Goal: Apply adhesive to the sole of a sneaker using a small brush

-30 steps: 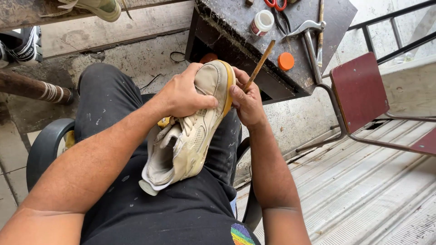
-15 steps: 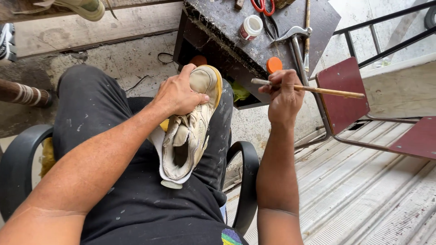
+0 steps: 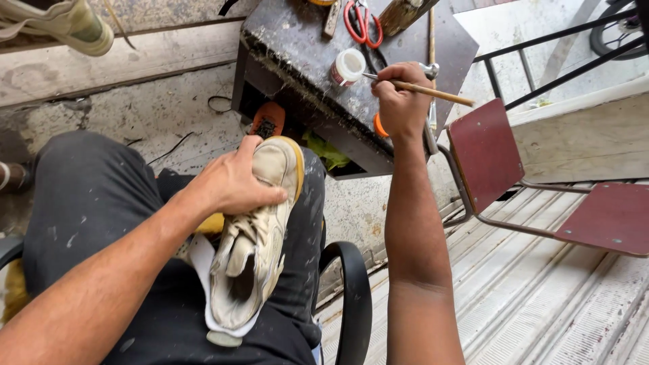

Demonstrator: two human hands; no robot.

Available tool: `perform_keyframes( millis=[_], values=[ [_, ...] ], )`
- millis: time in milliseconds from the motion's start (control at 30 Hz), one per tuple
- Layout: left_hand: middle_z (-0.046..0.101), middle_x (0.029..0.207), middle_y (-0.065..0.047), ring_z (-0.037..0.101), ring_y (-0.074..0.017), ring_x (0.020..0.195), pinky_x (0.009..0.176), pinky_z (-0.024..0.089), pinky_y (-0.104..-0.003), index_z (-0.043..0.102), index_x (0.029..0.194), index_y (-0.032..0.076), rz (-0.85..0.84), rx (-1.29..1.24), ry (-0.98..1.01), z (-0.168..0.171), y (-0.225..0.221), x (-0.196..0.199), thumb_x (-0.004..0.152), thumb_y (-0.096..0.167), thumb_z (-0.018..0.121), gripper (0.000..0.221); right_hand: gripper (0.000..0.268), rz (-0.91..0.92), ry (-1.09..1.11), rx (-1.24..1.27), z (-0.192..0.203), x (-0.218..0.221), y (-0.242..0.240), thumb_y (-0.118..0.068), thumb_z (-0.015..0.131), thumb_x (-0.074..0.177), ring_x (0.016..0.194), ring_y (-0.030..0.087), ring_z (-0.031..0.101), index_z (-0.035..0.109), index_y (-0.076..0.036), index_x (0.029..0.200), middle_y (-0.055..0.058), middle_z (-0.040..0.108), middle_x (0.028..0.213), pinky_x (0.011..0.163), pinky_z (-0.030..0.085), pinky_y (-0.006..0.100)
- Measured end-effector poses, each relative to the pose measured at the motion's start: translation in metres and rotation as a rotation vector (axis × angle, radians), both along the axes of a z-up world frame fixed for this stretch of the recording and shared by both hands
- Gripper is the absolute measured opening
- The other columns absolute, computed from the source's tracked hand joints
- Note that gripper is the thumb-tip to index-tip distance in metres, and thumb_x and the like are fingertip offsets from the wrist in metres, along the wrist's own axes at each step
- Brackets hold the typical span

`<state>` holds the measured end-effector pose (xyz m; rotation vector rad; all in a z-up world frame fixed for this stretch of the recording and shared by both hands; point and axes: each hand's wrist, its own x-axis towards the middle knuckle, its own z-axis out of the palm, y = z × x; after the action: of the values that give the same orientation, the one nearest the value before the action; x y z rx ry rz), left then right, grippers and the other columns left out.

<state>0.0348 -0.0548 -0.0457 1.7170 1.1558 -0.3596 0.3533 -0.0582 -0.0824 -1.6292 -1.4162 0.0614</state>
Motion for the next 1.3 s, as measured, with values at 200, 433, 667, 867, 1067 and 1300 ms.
perform_keyframes(
  millis=[200, 433, 667, 867, 1067, 1300],
  values=[
    [0.067, 0.118, -0.022, 0.066, -0.0446, 0.103, 0.085, 0.050, -0.055, 0.039, 0.134, 0.020, 0.096, 0.178, -0.098, -0.032, 0.010, 0.001, 0.070, 0.061, 0.073, 0.083, 0.015, -0.064, -0.001, -0.179, -0.026, 0.019, 0.040, 0.000, 0.067, 0.079, 0.063, 0.009, 0.064, 0.073, -0.012, 0.087, 0.001, 0.073, 0.076, 0.055, 0.056, 0.022],
    [0.068, 0.111, -0.026, 0.069, -0.0457, 0.110, 0.096, 0.051, -0.056, 0.041, 0.140, 0.021, 0.213, 0.251, -0.286, -0.024, 0.013, 0.016, 0.075, 0.058, 0.078, 0.083, 0.018, -0.119, -0.082, -0.205, -0.040, 0.024, 0.053, -0.007, 0.077, 0.073, 0.066, 0.018, 0.072, 0.077, -0.021, 0.085, 0.006, 0.071, 0.068, 0.062, 0.055, 0.031],
    [0.066, 0.114, -0.025, 0.068, -0.0454, 0.113, 0.098, 0.052, -0.056, 0.035, 0.150, 0.027, 0.128, 0.236, -0.137, -0.028, 0.010, 0.024, 0.078, 0.065, 0.070, 0.089, 0.016, -0.102, 0.274, -0.051, -0.049, 0.031, 0.055, -0.001, 0.077, 0.074, 0.057, 0.017, 0.069, 0.072, -0.009, 0.087, 0.013, 0.070, 0.070, 0.050, 0.057, 0.028],
    [0.065, 0.115, -0.025, 0.067, -0.0461, 0.114, 0.100, 0.050, -0.059, 0.032, 0.153, 0.025, 0.100, 0.257, -0.108, -0.032, 0.010, 0.028, 0.081, 0.064, 0.069, 0.089, 0.021, -0.246, 0.956, -0.002, -0.053, 0.034, 0.044, -0.002, 0.071, 0.082, 0.058, 0.024, 0.075, 0.058, -0.006, 0.098, 0.014, 0.069, 0.076, 0.049, 0.067, 0.034],
    [0.065, 0.113, -0.026, 0.067, -0.0465, 0.113, 0.100, 0.049, -0.061, 0.033, 0.154, 0.022, 0.118, 0.275, -0.128, -0.031, 0.008, 0.028, 0.084, 0.061, 0.068, 0.087, 0.016, -0.219, 1.175, 0.023, -0.079, 0.034, 0.044, -0.008, 0.070, 0.089, 0.053, 0.020, 0.071, 0.057, -0.010, 0.098, 0.013, 0.070, 0.074, 0.042, 0.061, 0.027],
    [0.064, 0.115, -0.024, 0.065, -0.0487, 0.114, 0.099, 0.047, -0.062, 0.035, 0.151, 0.024, 0.128, 0.265, -0.132, -0.039, 0.008, 0.029, 0.080, 0.057, 0.070, 0.086, 0.019, 0.172, 1.335, 0.250, -0.053, 0.015, -0.027, -0.018, 0.061, 0.093, 0.064, 0.015, 0.059, 0.047, -0.026, 0.082, 0.005, 0.066, 0.088, 0.054, 0.047, 0.023]
  ],
)
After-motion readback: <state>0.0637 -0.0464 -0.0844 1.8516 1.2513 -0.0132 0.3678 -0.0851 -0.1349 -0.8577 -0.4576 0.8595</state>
